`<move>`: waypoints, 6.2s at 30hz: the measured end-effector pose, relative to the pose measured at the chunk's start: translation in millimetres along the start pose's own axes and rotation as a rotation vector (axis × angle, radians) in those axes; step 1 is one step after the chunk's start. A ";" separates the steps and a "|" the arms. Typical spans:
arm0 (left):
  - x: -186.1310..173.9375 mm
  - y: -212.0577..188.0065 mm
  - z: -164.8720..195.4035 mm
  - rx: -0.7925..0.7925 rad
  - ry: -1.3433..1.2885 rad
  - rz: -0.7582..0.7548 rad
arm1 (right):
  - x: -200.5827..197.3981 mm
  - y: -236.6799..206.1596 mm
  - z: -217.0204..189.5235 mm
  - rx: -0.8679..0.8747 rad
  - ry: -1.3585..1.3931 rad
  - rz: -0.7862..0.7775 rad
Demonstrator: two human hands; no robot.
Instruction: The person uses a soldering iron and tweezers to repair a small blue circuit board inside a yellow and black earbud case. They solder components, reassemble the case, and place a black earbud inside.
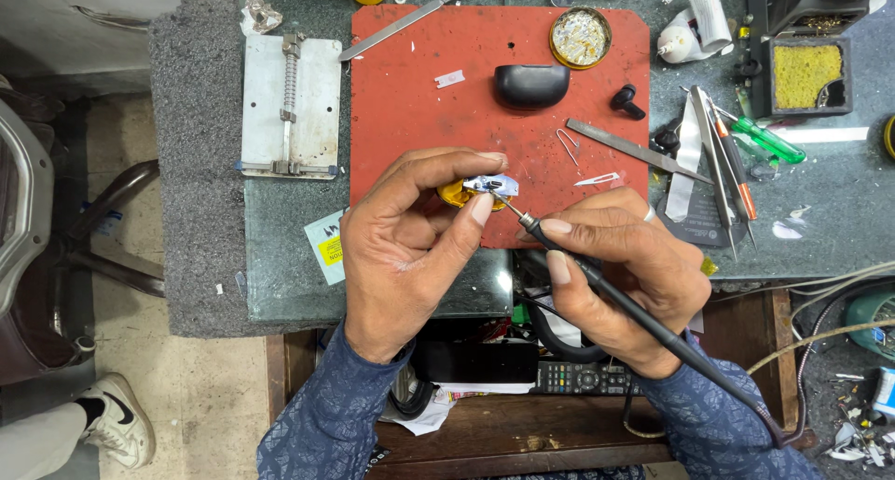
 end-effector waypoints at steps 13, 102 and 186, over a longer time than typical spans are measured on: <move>1.1 -2.7 -1.5 0.012 -0.034 -0.014 | -4.6 -6.2 2.2 -0.001 0.003 0.041; 1.5 -1.5 -0.4 -0.008 0.009 -0.012 | -28.4 -12.5 40.2 0.242 0.656 0.282; 2.9 -4.1 -2.3 -0.013 -0.003 -0.043 | -1.7 -13.5 -1.6 -0.026 0.088 0.054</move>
Point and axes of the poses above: each hand's wrist, its own y-axis towards the middle knuckle, its own x-axis out of the palm, z = x × y, the point moved 4 cm from there along y, towards the middle knuckle, and after that the axes turned 5 degrees about -y, right-handed, at the moved point
